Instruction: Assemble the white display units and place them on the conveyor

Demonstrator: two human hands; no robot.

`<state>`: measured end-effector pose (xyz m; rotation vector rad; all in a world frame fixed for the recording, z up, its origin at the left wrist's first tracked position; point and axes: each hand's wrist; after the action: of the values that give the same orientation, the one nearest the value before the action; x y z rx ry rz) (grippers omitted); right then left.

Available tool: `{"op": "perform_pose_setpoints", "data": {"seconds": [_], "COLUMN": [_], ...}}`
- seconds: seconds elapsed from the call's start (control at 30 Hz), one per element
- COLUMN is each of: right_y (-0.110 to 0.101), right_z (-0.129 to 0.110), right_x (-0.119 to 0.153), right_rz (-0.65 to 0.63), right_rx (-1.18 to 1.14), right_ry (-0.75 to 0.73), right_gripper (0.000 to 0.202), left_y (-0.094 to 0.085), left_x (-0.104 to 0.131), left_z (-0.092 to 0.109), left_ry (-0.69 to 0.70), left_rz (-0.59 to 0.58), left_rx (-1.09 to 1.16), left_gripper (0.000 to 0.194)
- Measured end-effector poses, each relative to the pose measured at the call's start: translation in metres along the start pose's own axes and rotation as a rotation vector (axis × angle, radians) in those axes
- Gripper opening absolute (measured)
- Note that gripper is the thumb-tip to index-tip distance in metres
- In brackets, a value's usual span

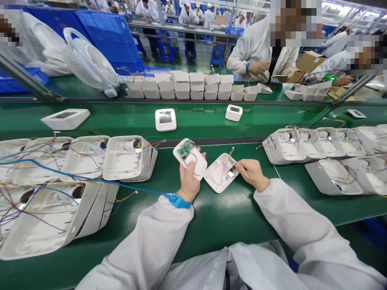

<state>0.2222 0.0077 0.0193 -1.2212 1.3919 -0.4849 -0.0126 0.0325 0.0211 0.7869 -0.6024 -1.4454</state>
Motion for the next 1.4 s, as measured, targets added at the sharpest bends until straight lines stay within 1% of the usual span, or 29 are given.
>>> {"op": "perform_pose_setpoints", "data": {"seconds": [0.07,0.13,0.17,0.23,0.3,0.33,0.37,0.4,0.47,0.57,0.6,0.63,0.7,0.77,0.8,0.87,0.9,0.93,1.0,1.1,1.17,1.23,1.3,1.4], "right_y": [-0.004,-0.009,-0.012,-0.020,-0.032,-0.037,-0.043,-0.048,-0.055,-0.058,-0.057,-0.056,-0.052,-0.047,-0.043,-0.036,-0.033,-0.030,-0.024,-0.017,-0.013,-0.011,-0.011,-0.013], "right_z": [-0.009,-0.020,-0.024,-0.030,-0.031,-0.030,-0.028,-0.027,-0.027,-0.035,-0.039,-0.044,-0.054,-0.062,-0.065,-0.070,-0.071,-0.072,-0.072,-0.068,-0.066,-0.065,-0.064,-0.062], "right_x": [0.015,0.029,0.036,0.045,0.046,0.044,0.039,0.033,0.016,-0.012,-0.021,-0.029,-0.040,-0.044,-0.044,-0.041,-0.038,-0.035,-0.030,-0.023,-0.019,-0.017,-0.016,-0.018], "right_rz": [-0.013,-0.024,-0.030,-0.015,0.020,0.018,-0.008,-0.053,-0.134,-0.142,-0.162,-0.213,-0.370,-0.492,-0.516,-0.500,-0.474,-0.438,-0.324,-0.133,-0.056,-0.030,-0.017,-0.012], "right_rx": [-0.015,-0.050,-0.077,-0.143,-0.179,-0.181,-0.179,-0.182,-0.215,-0.330,-0.393,-0.477,-0.714,-0.977,-1.082,-1.183,-1.164,-1.099,-0.862,-0.455,-0.216,0.002,0.163,0.247], "right_ry": [-0.070,-0.066,-0.037,0.090,0.298,0.394,0.456,0.479,0.443,0.386,0.376,0.362,0.338,0.361,0.392,0.460,0.486,0.500,0.492,0.381,0.281,0.189,0.122,0.075], "right_gripper": [0.042,0.039,0.037,0.034,0.034,0.034,0.034,0.033,0.029,0.024,0.023,0.024,0.025,0.027,0.027,0.027,0.027,0.027,0.022,0.015,0.015,0.020,0.024,0.024], "left_y": [0.004,0.007,0.008,0.009,0.009,0.009,0.008,0.008,0.007,0.006,0.006,0.006,0.005,0.005,0.005,0.005,0.005,0.006,0.008,0.009,0.009,0.008,0.008,0.007], "left_x": [0.011,0.021,0.025,0.030,0.032,0.033,0.032,0.032,0.030,0.026,0.024,0.023,0.020,0.018,0.018,0.018,0.018,0.019,0.020,0.021,0.021,0.021,0.022,0.022], "left_z": [-0.003,-0.005,-0.006,-0.005,-0.004,-0.004,-0.004,-0.004,-0.004,-0.003,-0.002,-0.002,0.000,0.001,0.002,0.003,0.003,0.004,0.006,0.008,0.009,0.009,0.010,0.012], "left_ry": [-0.091,-0.175,-0.209,-0.254,-0.277,-0.284,-0.287,-0.289,-0.296,-0.270,-0.261,-0.254,-0.245,-0.238,-0.239,-0.254,-0.267,-0.282,-0.310,-0.338,-0.355,-0.384,-0.406,-0.414], "left_rz": [-0.047,-0.097,-0.130,-0.204,-0.274,-0.294,-0.301,-0.297,-0.271,-0.228,-0.218,-0.212,-0.211,-0.220,-0.230,-0.251,-0.260,-0.265,-0.263,-0.254,-0.247,-0.247,-0.272,-0.340], "left_rx": [0.005,-0.013,-0.027,-0.050,-0.060,-0.060,-0.060,-0.058,-0.057,-0.066,-0.067,-0.065,-0.055,-0.055,-0.062,-0.080,-0.087,-0.089,-0.085,-0.080,-0.081,-0.082,-0.089,-0.131], "left_gripper": [0.049,0.051,0.053,0.059,0.063,0.064,0.064,0.064,0.064,0.062,0.060,0.059,0.058,0.055,0.055,0.055,0.055,0.056,0.057,0.056,0.054,0.054,0.054,0.050]}}
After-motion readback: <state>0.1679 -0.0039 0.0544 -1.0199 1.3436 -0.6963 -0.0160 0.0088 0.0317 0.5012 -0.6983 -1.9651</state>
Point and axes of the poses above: each hand's wrist, its own x-axis away from the middle knuckle, its own y-axis out of the palm, z = x × y, and after that the axes turned 13 degrees about x, right-handed
